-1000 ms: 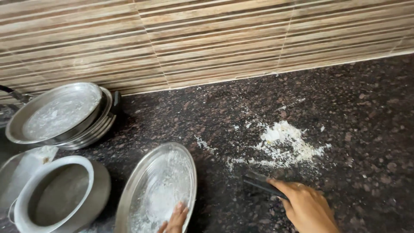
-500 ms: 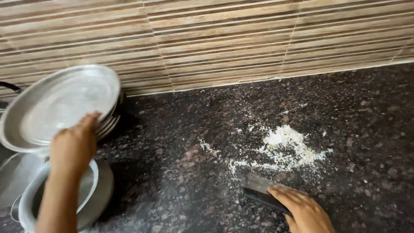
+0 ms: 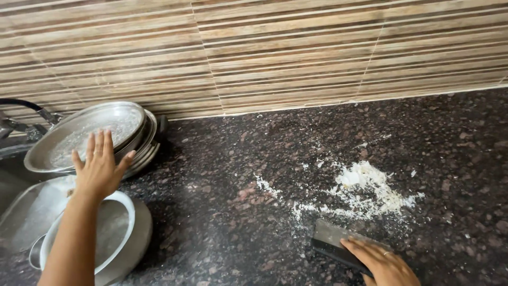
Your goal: Scrape and clean spilled white powder from a kitchen countertop using a bench scraper.
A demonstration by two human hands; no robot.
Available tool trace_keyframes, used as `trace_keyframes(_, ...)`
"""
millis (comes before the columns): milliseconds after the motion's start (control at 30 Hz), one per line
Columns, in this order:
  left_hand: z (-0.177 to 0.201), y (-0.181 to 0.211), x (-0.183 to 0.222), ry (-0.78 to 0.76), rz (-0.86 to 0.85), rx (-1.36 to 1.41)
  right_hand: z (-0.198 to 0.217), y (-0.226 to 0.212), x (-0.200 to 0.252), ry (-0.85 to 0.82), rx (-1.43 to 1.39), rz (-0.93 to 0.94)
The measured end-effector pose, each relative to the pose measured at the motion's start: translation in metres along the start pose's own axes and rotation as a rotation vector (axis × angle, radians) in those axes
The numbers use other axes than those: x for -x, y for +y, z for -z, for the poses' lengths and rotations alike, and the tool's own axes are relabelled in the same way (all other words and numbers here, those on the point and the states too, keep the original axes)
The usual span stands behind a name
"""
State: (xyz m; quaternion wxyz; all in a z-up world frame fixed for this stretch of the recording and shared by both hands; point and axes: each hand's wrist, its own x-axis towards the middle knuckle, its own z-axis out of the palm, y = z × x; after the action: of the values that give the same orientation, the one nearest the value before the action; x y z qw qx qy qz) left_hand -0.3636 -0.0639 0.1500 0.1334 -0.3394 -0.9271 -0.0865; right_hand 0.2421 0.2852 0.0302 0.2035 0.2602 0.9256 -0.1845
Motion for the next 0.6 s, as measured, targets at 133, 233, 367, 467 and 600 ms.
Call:
trace_keyframes(133,-0.018,-0.020,0.002,0.035,-0.009,0.010,0.013,-0.014,0.006,-0.002,0.053,-0.086)
trace_keyframes(233,-0.022,-0.035,-0.004,0.024,-0.051,0.137,0.012,-0.017,0.006,0.005,0.074,-0.107)
trace_keyframes(367,-0.003,-0.019,0.008,0.095,-0.111,0.337,0.001,-0.010,0.006,0.006,0.084,-0.066)
trace_keyframes(467,0.045,0.049,0.057,0.058,0.081,-0.046,0.005,-0.003,0.005,-0.056,0.065,-0.026)
trace_keyframes(600,0.046,0.101,0.145,-0.264,0.379,-0.203,-0.005,0.015,-0.010,-0.132,0.091,-0.002)
